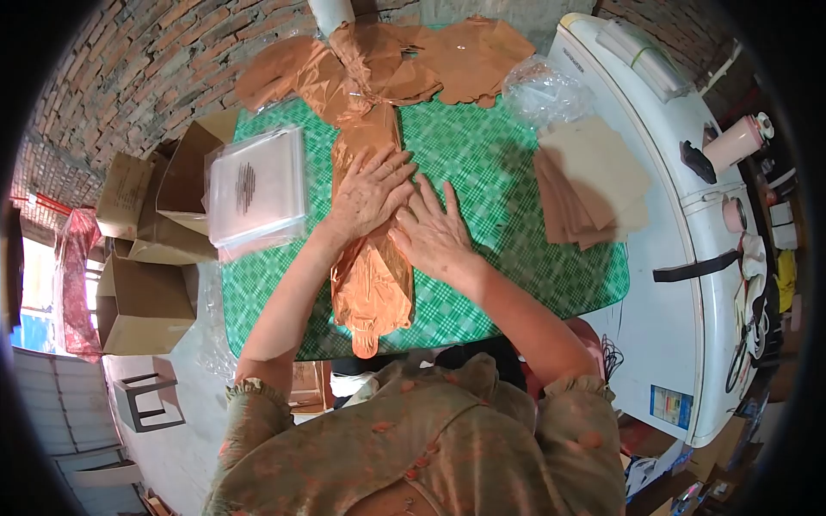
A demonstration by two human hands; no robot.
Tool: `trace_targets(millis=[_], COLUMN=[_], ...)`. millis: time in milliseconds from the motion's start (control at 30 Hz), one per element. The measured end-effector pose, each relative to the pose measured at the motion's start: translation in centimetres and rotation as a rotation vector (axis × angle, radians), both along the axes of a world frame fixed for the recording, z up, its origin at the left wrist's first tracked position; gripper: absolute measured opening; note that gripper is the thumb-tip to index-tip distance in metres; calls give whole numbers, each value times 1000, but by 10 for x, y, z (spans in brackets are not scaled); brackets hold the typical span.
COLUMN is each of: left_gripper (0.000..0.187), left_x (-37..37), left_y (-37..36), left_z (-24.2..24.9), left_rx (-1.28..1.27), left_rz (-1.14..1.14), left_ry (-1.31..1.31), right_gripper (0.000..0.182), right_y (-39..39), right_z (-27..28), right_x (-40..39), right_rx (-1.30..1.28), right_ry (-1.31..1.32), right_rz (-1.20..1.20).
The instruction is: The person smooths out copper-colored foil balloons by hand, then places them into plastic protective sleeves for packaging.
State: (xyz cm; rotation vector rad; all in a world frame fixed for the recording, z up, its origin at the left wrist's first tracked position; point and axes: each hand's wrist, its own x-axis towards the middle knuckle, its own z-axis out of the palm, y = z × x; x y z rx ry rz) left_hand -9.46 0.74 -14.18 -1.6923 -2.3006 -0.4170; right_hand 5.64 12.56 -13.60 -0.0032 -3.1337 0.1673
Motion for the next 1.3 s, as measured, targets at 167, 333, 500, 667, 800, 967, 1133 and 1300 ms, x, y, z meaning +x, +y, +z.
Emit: trace_targets(millis=[167,333,500,667,800,967,1133,1300], left_gripper=[53,54,54,53,53,53,50,57], left_x=[0,3,3,3,3,3,2,1], left_y=[-2,-7,-6,-6,-6,-6,-5,-5], left_z=[-5,-10,-14,-14,-13,-19,-26,-25], left_rx=[-34,-9,-35,-30,-26,-10,164,55], left_rz=[79,102,144,151,155,167,134,172], left_ry=[-8,-105,-123,-119,-114,-50,34,-12], right_gripper=[48,52,58,68,73,57,38,34], right_y=[3,3,3,3,5,10,30,38], right_z=[-18,-22,-22,-21,-13,-2,25,1], right_x=[0,0,-1,0,1,-3,-33,-69], right_rx=[-49,-41,-14,-26,-35,-75,-192,-99], right_ry=[143,204,198,159,87,122,273,424], right_rz=[20,25,31,26,26,34,71,120])
